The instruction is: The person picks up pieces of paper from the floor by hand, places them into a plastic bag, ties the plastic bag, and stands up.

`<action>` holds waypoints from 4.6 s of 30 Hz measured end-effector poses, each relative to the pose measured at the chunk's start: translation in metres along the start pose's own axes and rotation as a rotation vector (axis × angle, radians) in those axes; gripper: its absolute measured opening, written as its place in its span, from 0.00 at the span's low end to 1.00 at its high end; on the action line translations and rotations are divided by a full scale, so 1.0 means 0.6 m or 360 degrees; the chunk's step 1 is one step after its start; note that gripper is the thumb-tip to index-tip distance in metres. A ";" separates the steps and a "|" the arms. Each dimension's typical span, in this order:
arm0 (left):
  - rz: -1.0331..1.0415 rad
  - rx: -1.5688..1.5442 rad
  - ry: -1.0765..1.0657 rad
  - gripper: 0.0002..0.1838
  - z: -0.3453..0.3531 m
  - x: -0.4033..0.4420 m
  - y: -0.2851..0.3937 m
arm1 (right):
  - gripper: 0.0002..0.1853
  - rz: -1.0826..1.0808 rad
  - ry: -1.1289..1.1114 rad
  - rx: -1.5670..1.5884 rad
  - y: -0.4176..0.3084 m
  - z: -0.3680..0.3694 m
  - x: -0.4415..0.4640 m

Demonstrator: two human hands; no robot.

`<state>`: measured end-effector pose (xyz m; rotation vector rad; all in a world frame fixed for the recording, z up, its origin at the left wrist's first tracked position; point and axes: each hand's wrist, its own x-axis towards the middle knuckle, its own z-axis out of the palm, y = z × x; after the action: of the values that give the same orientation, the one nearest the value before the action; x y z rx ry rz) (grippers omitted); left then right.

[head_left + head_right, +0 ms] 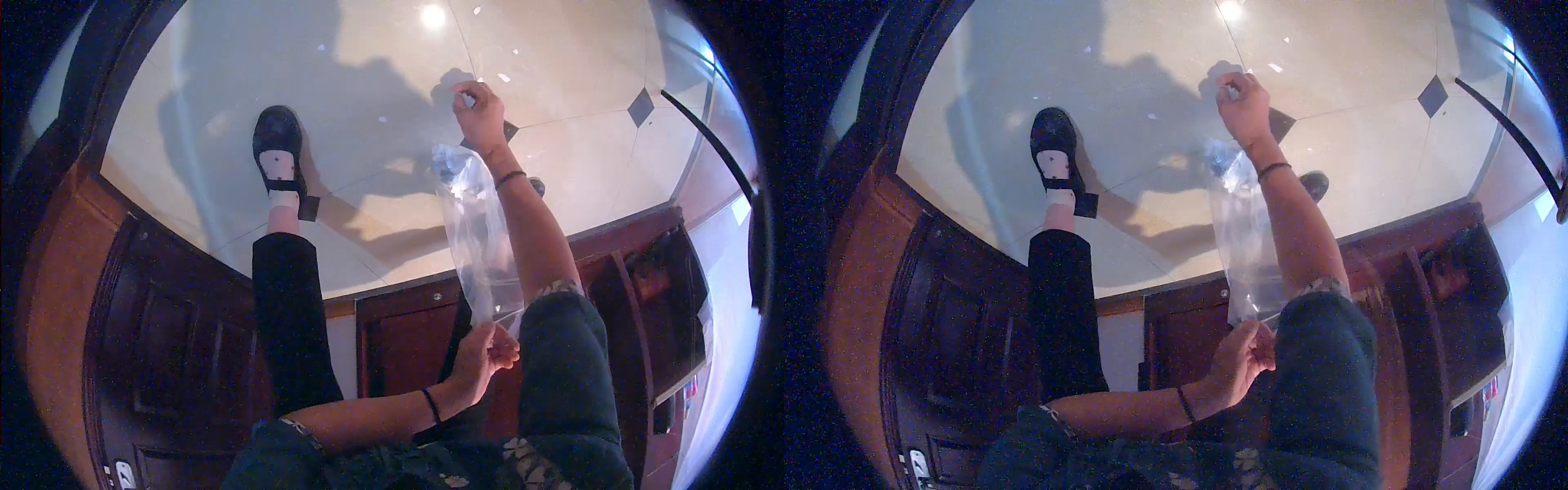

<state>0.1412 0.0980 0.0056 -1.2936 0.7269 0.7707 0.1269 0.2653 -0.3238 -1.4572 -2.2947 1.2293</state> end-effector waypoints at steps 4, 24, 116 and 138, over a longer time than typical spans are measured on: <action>0.0085 -0.0031 -0.0010 0.19 -0.004 0.005 -0.001 | 0.06 0.0521 0.0121 0.0097 0.020 -0.005 0.000; 0.0040 0.0067 -0.0053 0.22 -0.002 0.011 -0.004 | 0.08 0.0480 0.0144 -0.0533 0.105 -0.060 0.055; 0.0344 0.0377 0.0001 0.19 0.020 0.014 0.012 | 0.05 0.0201 -0.0179 0.0268 -0.244 -0.212 -0.015; 0.0522 0.0526 0.0116 0.19 0.001 0.039 0.026 | 0.15 0.0243 -0.0222 -0.0066 -0.269 -0.388 -0.414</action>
<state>0.1416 0.1024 -0.0222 -0.9172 1.0946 0.8265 0.2659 0.1622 0.0108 -1.6372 -2.3467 1.3733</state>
